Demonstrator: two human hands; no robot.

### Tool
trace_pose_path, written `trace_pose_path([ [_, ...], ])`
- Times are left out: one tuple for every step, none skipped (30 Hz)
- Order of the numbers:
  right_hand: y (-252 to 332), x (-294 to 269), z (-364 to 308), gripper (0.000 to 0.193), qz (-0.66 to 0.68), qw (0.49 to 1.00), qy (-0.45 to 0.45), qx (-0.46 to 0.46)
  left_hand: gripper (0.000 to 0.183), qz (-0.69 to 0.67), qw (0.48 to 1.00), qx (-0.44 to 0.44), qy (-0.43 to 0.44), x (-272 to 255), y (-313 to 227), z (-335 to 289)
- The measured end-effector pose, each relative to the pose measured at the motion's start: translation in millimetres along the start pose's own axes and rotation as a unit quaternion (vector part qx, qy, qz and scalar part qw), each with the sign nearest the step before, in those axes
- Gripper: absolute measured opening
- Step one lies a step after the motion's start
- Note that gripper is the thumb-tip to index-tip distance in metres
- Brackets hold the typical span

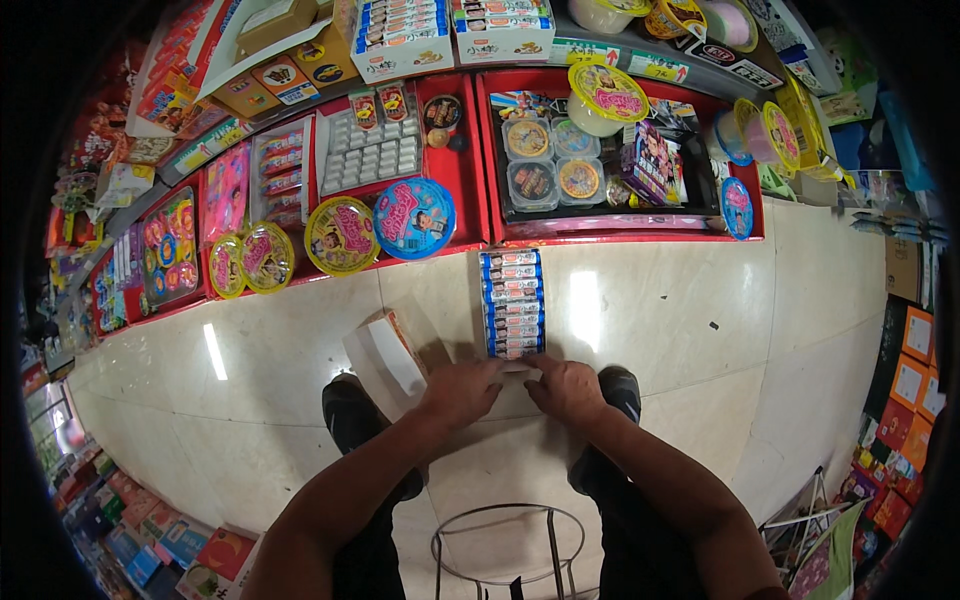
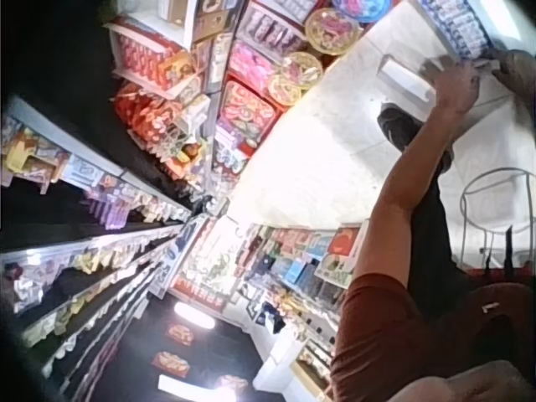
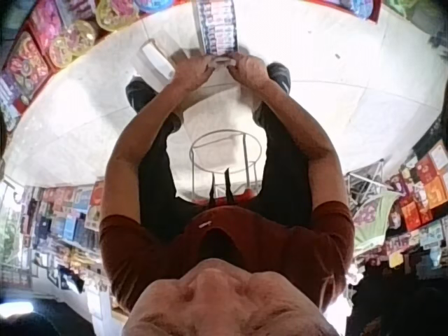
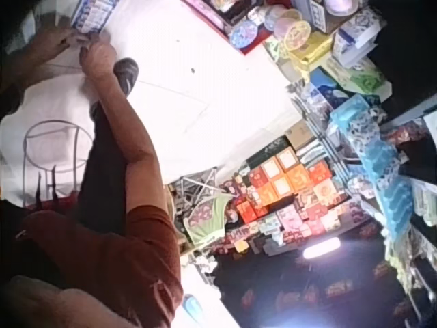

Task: The person arranges small packaged items on a store counter, then sits on the floor to organize instant noodle cups and snack boxes on a shelf.

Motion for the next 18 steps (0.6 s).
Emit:
trace_pose_path([
  [3,-2,0,0.032,-0.007,1.0,-0.001,-0.005,0.034,0.004,1.0,-0.003,0.005,0,0,0],
  [5,-5,-1,0.031,-0.013,1.0,-0.001,-0.011,0.036,0.008,1.0,-0.005,0.011,0,0,0],
  [8,-8,-2,0.029,-0.02,1.0,-0.002,-0.016,0.037,0.012,1.0,-0.008,0.017,1,0,0],
  [11,-15,-2,0.028,-0.032,0.999,-0.013,-0.024,0.037,0.008,1.0,0.002,0.008,1,0,-1],
  [14,-23,-1,0.026,-0.043,0.998,-0.023,-0.032,0.037,0.004,1.0,0.011,-0.001,2,1,-2],
  [16,-29,0,0.025,-0.055,0.997,-0.034,-0.04,0.037,0.001,1.0,0.02,-0.01,2,2,-3],
  [16,-35,1,0.025,-0.052,0.996,-0.051,-0.046,0.038,-0.005,1.0,0.022,-0.012,1,0,-3],
  [15,-40,2,0.024,-0.05,0.995,-0.068,-0.052,0.04,-0.01,1.0,0.023,-0.014,-2,-2,-3],
  [16,-45,2,0.024,-0.047,0.993,-0.086,-0.058,0.041,-0.016,0.999,0.024,-0.016,-4,-3,-3],
  [19,-47,2,0.026,-0.047,0.993,-0.091,-0.065,0.044,-0.012,0.999,0.025,-0.043,-8,-2,-4],
  [24,-50,2,0.027,-0.048,0.992,-0.095,-0.072,0.047,-0.008,0.997,0.025,-0.07,-11,-2,-6],
  [28,-52,3,0.028,-0.048,0.991,-0.1,-0.08,0.051,-0.004,0.995,0.025,-0.096,-14,-1,-8],
  [28,-51,4,0.029,-0.056,0.99,-0.1,-0.081,0.053,0.008,0.997,0.008,-0.077,-15,-2,-6],
  [28,-50,5,0.03,-0.064,0.99,-0.1,-0.082,0.055,0.019,0.998,-0.009,-0.058,-17,-3,-3],
  [27,-49,5,0.031,-0.072,0.989,-0.1,-0.083,0.058,0.031,0.998,-0.025,-0.039,-17,-3,-1],
  [26,-46,8,0.031,-0.082,0.989,-0.094,-0.079,0.058,0.035,0.998,-0.032,-0.041,-18,-1,1],
  [24,-42,10,0.032,-0.092,0.989,-0.089,-0.075,0.059,0.038,0.998,-0.039,-0.043,-17,2,2],
  [22,-40,12,0.033,-0.102,0.989,-0.083,-0.071,0.059,0.042,0.997,-0.046,-0.046,-16,5,4],
])
Point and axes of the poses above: each hand's wrist, its own z-axis towards the middle knuckle, its own x-axis out of the palm, y = z × x, the point moved 10 cm from there along z, towards the middle knuckle, and after that the axes turned 10 degrees about y, right-handed, at the moved point
